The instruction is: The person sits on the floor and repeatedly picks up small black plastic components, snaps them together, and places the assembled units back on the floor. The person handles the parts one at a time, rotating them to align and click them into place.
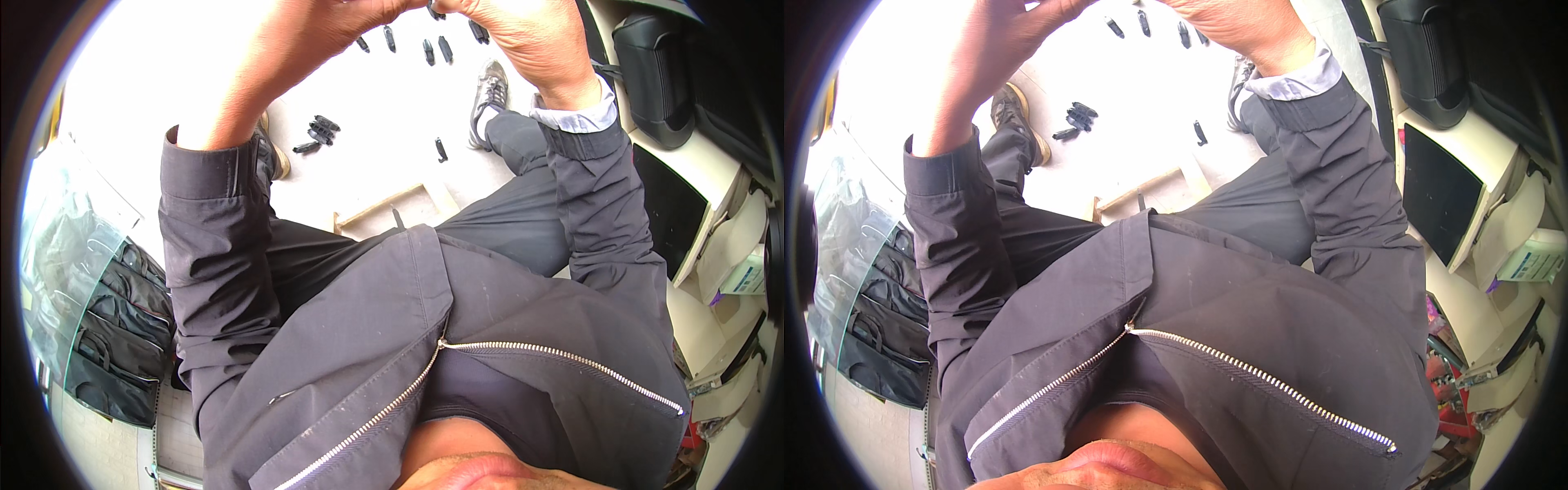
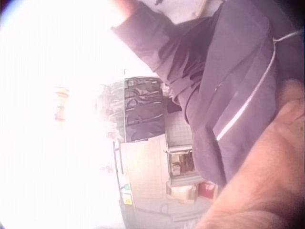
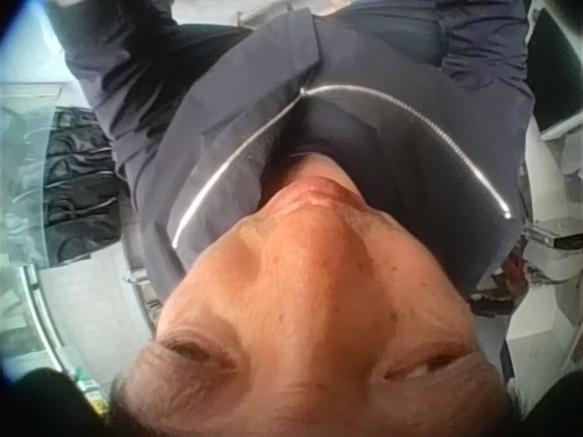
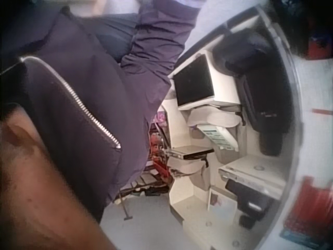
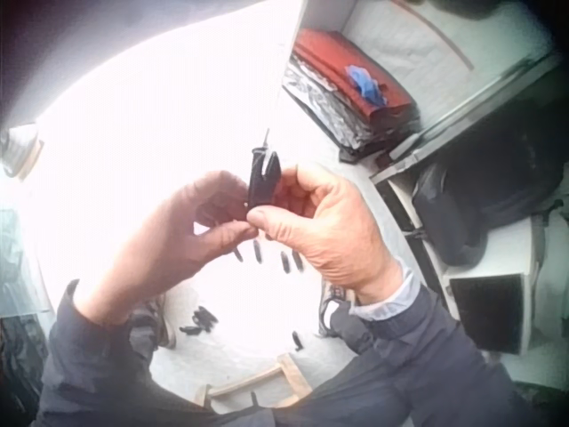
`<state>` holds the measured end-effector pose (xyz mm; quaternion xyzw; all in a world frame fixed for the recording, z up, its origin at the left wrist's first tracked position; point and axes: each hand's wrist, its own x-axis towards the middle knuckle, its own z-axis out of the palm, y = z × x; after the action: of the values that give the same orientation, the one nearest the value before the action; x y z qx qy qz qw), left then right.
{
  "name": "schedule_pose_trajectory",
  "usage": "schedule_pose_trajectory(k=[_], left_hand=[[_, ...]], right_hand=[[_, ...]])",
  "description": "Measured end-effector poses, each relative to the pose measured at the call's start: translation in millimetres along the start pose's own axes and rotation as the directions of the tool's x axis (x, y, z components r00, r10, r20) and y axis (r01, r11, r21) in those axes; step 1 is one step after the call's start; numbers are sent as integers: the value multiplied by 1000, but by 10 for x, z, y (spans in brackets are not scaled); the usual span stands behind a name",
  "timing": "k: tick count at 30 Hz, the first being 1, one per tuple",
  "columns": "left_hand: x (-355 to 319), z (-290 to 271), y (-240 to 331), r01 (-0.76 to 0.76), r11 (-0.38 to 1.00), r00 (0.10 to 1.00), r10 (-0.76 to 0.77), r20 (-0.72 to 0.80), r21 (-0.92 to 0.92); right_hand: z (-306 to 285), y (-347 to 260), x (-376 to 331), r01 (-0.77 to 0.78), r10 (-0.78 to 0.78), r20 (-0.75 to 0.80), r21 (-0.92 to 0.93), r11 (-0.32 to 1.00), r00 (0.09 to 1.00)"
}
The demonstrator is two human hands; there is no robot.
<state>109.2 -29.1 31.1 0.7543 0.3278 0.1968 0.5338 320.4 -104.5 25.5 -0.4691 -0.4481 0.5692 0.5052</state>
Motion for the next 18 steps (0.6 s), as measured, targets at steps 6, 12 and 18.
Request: schedule_pose_trajectory(k=[6, 12, 18], left_hand=[[-14, -19, -63, -66, 989, 995, 75, 66, -132], [-64, -96, 142, -23, 992, 995, 36, 98, -127], [-13, -8, 76, -65, 995, 996, 70, 60, -79]], right_hand=[[-23, -23, -24, -7, 7, 56, 5, 1000, 998], [-4, -5, -25, 13, -13, 61, -5, 1000, 998], [18, -25, -24, -22, 25, 67, -54, 998, 997]])
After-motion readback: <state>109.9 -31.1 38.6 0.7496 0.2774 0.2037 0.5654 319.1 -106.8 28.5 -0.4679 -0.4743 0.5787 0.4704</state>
